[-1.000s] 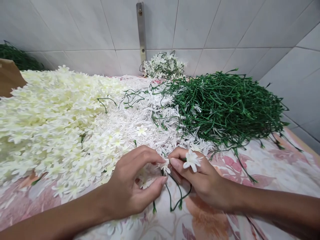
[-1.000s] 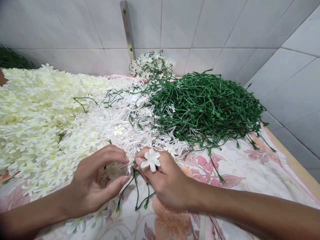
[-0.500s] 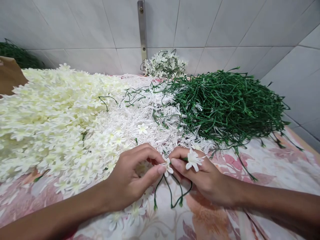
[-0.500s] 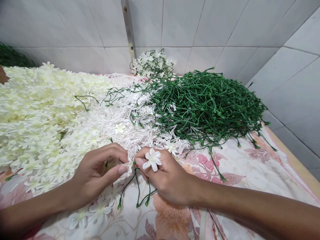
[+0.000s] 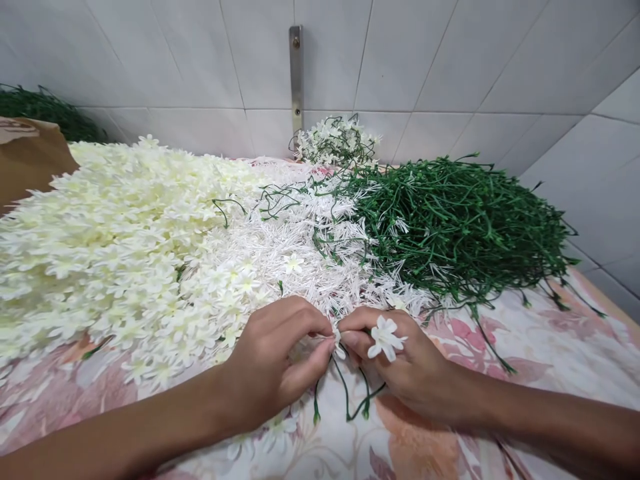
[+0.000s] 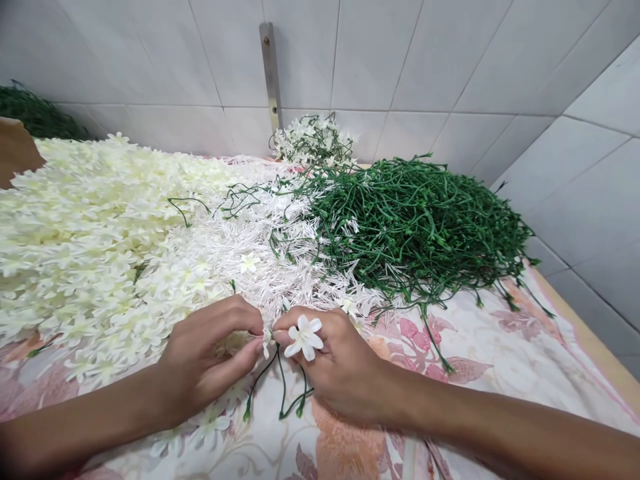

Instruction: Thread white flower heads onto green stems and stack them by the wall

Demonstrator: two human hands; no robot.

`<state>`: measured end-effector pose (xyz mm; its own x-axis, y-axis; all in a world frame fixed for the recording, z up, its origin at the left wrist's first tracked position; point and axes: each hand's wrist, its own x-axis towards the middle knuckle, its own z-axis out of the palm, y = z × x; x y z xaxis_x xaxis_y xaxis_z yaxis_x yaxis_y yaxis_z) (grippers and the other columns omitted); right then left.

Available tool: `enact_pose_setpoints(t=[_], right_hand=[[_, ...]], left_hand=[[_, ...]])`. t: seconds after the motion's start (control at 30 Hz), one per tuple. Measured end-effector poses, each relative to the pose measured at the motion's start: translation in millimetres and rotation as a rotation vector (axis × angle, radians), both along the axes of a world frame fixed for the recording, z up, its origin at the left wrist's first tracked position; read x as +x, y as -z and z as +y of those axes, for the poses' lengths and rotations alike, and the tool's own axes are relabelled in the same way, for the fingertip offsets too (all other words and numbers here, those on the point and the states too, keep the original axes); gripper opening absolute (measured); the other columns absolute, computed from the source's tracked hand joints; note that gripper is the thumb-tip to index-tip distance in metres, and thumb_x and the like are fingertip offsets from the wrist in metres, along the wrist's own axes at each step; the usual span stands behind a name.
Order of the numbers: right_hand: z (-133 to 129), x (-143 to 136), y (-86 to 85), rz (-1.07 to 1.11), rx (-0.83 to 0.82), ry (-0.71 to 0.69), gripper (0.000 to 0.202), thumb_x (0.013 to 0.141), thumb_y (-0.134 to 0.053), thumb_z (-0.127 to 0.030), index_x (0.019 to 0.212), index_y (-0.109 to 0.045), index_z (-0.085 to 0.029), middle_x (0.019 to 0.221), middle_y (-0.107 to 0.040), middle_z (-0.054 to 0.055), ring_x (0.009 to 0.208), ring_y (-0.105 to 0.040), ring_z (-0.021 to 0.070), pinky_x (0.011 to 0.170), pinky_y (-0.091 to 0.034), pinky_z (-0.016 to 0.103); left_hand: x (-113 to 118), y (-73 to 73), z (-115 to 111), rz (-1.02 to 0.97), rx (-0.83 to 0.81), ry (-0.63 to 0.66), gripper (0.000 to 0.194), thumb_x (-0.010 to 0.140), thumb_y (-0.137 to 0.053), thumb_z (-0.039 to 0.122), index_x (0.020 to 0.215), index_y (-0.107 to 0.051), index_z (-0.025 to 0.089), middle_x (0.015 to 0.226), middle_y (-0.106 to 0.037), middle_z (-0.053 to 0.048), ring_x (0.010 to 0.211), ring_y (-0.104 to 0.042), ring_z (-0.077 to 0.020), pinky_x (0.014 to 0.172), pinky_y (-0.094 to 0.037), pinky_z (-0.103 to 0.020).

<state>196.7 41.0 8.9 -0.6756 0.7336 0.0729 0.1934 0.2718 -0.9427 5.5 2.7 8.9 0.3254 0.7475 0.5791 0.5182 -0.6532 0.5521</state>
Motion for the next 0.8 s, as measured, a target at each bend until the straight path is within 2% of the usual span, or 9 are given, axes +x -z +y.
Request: enact_pose_setpoints(t=[0.13, 0.23, 0.3, 0.33, 0.43, 0.53, 0.63, 0.73, 0.8], right_hand=[[-2.6, 0.7, 4.4, -0.009, 0.133, 0.039, 0.017, 0.090, -0.049, -0.017, 0.076, -0.057, -0.019, 0.066, -0.054, -0.003, 0.060, -0.049, 0.0104, 0.057, -0.042, 0.022], [-6.5, 1.7, 7.0, 0.008, 0.300, 0.103, 0.014, 0.090, -0.053, -0.022, 0.078, -0.060, -0.020, 0.066, -0.060, -0.001, 0.060, -0.055, 0.0126, 0.060, -0.045, 0.025], [-10.4, 1.9, 6.0, 0.063, 0.416, 0.148, 0.017, 0.090, -0.053, -0.025, 0.074, -0.060, -0.021, 0.063, -0.061, 0.000, 0.056, -0.055, 0.0142, 0.059, -0.046, 0.028], [-12.5, 1.8, 4.5, 0.098, 0.458, 0.218, 0.021, 0.090, -0.051, -0.026, 0.072, -0.059, -0.022, 0.059, -0.058, 0.000, 0.053, -0.053, 0.0149, 0.059, -0.046, 0.029], [-17.5, 2.2, -5.3, 0.137, 0.404, 0.356, 0.025, 0.094, -0.047, -0.033, 0.074, -0.059, -0.024, 0.056, -0.053, 0.000, 0.048, -0.048, 0.0158, 0.048, -0.041, 0.029], [-17.6, 9.3, -26.9, 0.170, 0.296, 0.427, 0.031, 0.095, -0.046, -0.044, 0.073, -0.058, -0.025, 0.051, -0.045, -0.002, 0.042, -0.040, 0.0145, 0.039, -0.033, 0.028], [-4.8, 26.9, -64.9, 0.169, 0.348, 0.472, 0.038, 0.095, -0.046, -0.049, 0.067, -0.054, -0.025, 0.047, -0.038, -0.004, 0.039, -0.034, 0.0124, 0.035, -0.025, 0.026], [35.0, 45.7, -109.2, 0.076, 0.549, 0.499, 0.048, 0.090, -0.054, -0.056, 0.057, -0.046, -0.022, 0.051, -0.039, -0.003, 0.043, -0.034, 0.0109, 0.037, -0.023, 0.026], [80.1, 50.8, -130.9, 0.036, 0.540, 0.608, 0.044, 0.092, -0.049, -0.057, 0.064, -0.048, -0.023, 0.050, -0.034, -0.005, 0.039, -0.028, 0.0096, 0.036, -0.021, 0.026]], left_hand=[[0.1, 2.4, 0.2, 0.010, 0.039, 0.008, 0.008, 0.088, -0.055, 0.008, 0.085, -0.060, 0.014, 0.073, -0.063, -0.003, 0.066, -0.056, -0.0120, 0.062, -0.044, -0.022], [-1.6, -0.3, -1.5, -0.006, 0.044, -0.006, 0.008, 0.086, -0.054, 0.009, 0.087, -0.057, 0.016, 0.074, -0.063, -0.002, 0.068, -0.056, -0.0118, 0.063, -0.045, -0.022], [-3.6, -3.4, -3.4, -0.017, 0.047, -0.040, 0.009, 0.085, -0.054, 0.010, 0.092, -0.056, 0.016, 0.076, -0.062, -0.002, 0.070, -0.058, -0.0124, 0.064, -0.046, -0.023], [-4.8, -4.6, -4.2, -0.022, 0.049, -0.053, 0.011, 0.085, -0.054, 0.011, 0.095, -0.056, 0.016, 0.077, -0.062, -0.002, 0.070, -0.058, -0.0127, 0.065, -0.047, -0.023], [-7.5, -2.5, -4.2, -0.020, 0.076, -0.050, 0.012, 0.084, -0.052, 0.011, 0.094, -0.054, 0.017, 0.074, -0.061, -0.002, 0.068, -0.058, -0.0133, 0.063, -0.047, -0.024], [-8.3, 8.1, 0.8, -0.050, 0.170, -0.028, 0.011, 0.085, -0.050, 0.010, 0.093, -0.054, 0.016, 0.072, -0.060, -0.003, 0.064, -0.055, -0.0137, 0.058, -0.045, -0.025], [-7.4, 16.5, 8.5, -0.058, 0.309, -0.009, 0.010, 0.090, -0.045, 0.014, 0.091, -0.055, 0.015, 0.067, -0.058, -0.004, 0.059, -0.052, -0.0145, 0.052, -0.041, -0.026], [-7.3, 14.4, 14.4, 0.030, 0.462, -0.020, 0.015, 0.095, -0.043, 0.016, 0.088, -0.055, 0.014, 0.061, -0.058, -0.003, 0.055, -0.050, -0.0143, 0.048, -0.038, -0.026], [-9.4, 10.2, 16.4, 0.098, 0.544, -0.025, 0.019, 0.098, -0.041, 0.018, 0.086, -0.055, 0.013, 0.058, -0.058, -0.003, 0.052, -0.049, -0.0135, 0.046, -0.036, -0.026]])
